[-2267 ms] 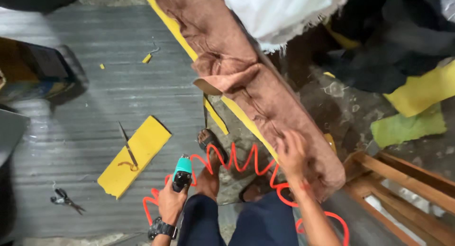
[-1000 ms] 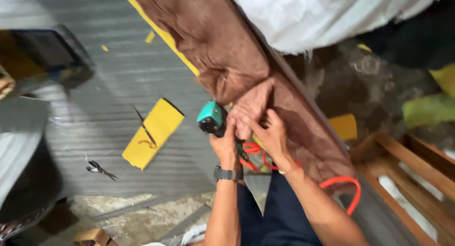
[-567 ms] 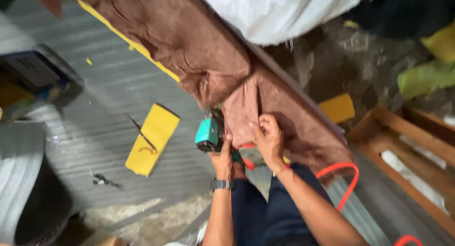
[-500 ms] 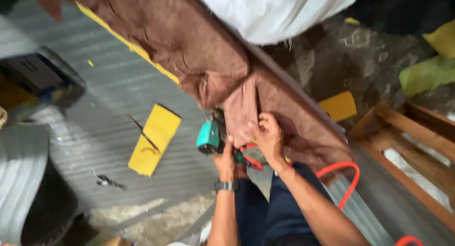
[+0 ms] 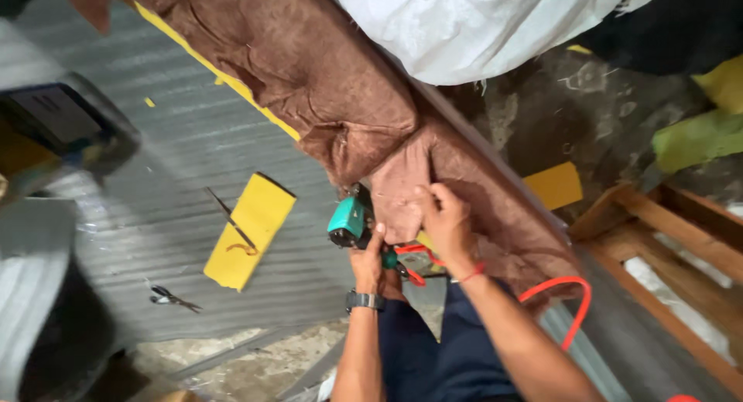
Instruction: The person staples fabric onto a foam-padded furniture piece using a pneumatic stapler, stretching the material around edges and corners while another person assists by holding the fabric taut.
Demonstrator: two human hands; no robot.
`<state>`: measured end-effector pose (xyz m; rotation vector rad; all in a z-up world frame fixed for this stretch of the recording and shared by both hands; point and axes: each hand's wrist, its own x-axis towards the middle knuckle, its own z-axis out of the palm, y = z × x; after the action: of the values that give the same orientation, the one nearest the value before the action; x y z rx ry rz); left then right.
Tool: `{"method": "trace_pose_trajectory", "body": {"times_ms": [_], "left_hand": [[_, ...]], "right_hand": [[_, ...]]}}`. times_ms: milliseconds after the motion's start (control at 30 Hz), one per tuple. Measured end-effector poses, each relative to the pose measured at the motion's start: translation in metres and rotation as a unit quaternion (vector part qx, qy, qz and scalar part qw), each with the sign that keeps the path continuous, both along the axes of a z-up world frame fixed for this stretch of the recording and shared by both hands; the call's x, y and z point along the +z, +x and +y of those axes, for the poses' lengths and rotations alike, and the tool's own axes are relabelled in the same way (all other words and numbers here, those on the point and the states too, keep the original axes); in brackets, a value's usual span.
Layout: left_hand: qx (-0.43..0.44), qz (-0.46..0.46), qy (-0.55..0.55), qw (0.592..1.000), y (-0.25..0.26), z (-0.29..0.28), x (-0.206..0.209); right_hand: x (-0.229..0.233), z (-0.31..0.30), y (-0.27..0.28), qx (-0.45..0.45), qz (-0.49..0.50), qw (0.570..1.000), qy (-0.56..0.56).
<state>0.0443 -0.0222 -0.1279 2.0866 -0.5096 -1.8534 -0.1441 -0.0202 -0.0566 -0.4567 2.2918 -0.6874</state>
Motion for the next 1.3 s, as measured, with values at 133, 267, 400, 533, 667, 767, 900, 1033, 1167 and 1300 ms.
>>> {"method": "trace_pose_trajectory", "body": {"times_ms": [133,267,400,533,667,767,900,1033,1167,1300], "left_hand": [[-0.06,-0.021,-0.054,0.997,0.0,-0.002,-0.007],[-0.107,-0.053,-0.03,0.992,0.005,-0.014,0.009],[-0.196,-0.103,-0.183,0.958,0.017,-0.044,0.077],[-0.466,-0.137,-0.217,0.847,0.006,-0.088,0.151],[-0.636,-0.051,-0.263,0.723,-0.03,-0.117,0.153],[-0.696,-0.085,-0.186,0.688,-0.051,-0.115,0.143],[-0.695,-0.129,-0.193,0.68,-0.061,-0.105,0.136],[-0.712,-0.193,-0.182,0.65,-0.075,-0.092,0.145],[-0.7,-0.211,-0.113,0.672,-0.08,-0.089,0.142],[-0.663,-0.134,-0.251,0.692,-0.074,-0.09,0.15]], "right_hand": [[-0.005,0.007,0.038,-0.052,0.027,0.99,-0.131],[-0.009,0.034,0.055,-0.26,-0.157,0.936,-0.178],[-0.018,0.041,0.055,-0.3,-0.214,0.914,-0.169],[-0.019,0.043,0.057,-0.323,-0.227,0.908,-0.143],[-0.022,0.045,0.058,-0.327,-0.249,0.897,-0.161],[-0.023,0.05,0.059,-0.32,-0.244,0.909,-0.109],[-0.027,0.056,0.065,-0.292,-0.215,0.926,-0.108],[-0.031,0.059,0.068,-0.322,-0.257,0.901,-0.139],[-0.043,0.065,0.078,-0.268,-0.167,0.935,-0.16],[-0.039,0.06,0.057,-0.198,-0.16,0.953,-0.162]]}}
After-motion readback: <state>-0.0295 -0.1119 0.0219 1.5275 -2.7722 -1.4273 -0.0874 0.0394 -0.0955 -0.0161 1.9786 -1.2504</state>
